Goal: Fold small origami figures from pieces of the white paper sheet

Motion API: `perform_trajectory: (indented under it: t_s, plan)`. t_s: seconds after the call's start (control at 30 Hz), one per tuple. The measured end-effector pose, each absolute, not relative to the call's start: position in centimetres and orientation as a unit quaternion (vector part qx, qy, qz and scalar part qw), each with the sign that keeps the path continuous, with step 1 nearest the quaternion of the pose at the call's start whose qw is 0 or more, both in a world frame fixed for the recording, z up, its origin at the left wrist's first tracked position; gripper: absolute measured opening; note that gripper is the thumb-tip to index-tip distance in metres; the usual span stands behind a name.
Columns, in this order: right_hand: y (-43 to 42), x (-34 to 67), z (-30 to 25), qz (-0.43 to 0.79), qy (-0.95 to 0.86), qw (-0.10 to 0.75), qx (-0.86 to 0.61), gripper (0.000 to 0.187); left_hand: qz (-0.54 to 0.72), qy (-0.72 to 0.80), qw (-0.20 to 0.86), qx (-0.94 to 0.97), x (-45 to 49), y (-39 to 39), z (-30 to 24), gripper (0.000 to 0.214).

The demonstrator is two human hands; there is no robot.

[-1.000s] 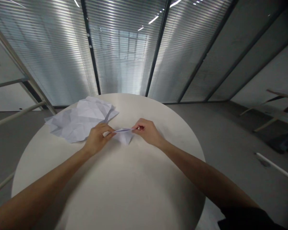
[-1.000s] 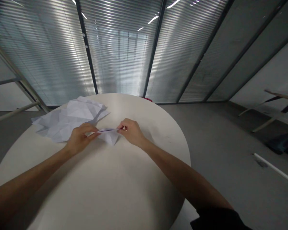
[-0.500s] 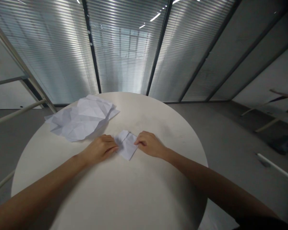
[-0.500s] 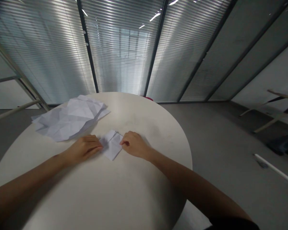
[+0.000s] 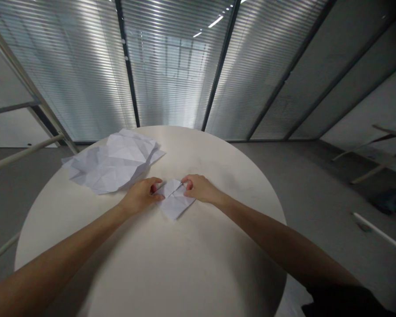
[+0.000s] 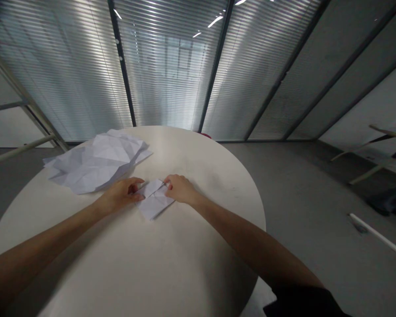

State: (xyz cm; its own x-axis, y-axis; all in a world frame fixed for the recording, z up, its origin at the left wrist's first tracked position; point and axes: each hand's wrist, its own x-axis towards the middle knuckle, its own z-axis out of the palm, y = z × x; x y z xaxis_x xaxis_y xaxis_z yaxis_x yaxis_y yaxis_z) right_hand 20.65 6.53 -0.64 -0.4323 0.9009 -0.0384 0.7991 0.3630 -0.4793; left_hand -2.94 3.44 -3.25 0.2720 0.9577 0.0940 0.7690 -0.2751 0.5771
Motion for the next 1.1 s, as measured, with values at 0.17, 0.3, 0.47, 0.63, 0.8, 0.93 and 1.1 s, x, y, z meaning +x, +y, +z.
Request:
perform_trajectory:
  t_s: [0.17, 0.3, 0.47, 0.63, 0.8, 0.93, 1.1]
  plan:
    - [6.5, 20.9, -0.9, 0.258, -0.800, 0.132, -0.525, 0.032, 0.193, 0.570, 0.286, 0.746, -2.6, 3.6, -2.4, 0.032]
    - [6.1, 21.4, -1.1, 0.285, -0.796, 0.149, -0.514, 0.034, 0.207, 0.572, 0.301, 0.734, -2.7, 3.4, -2.2, 0.025]
    - [5.6, 21.5, -1.3, 0.256, -0.810, 0.165, -0.502, 0.003, 0.218, 0.522, 0.274, 0.778, -3.4, 3.0, -2.4, 0.018]
    - [5.1, 22.6, -2.2, 0.174, -0.869, 0.217, -0.409, 0.007, 0.221, 0.461, 0.178, 0.841, -4.0, 1.6, -2.1, 0.016]
    - [4.4, 24.0, -3.1, -0.007, -0.940, 0.176, -0.292, 0.022, 0.135, 0.393, -0.037, 0.909, -4.3, 0.0, -2.2, 0.023]
    - [3.7, 24.6, -3.1, -0.108, -0.955, 0.137, -0.238, 0.026, 0.059, 0.342, -0.125, 0.929, -4.2, -0.7, -1.5, 0.020]
    - [2.4, 23.4, -1.7, -0.122, -0.962, 0.047, -0.239, 0.021, 0.017, 0.359, -0.117, 0.926, -2.9, -1.7, -0.2, 0.019]
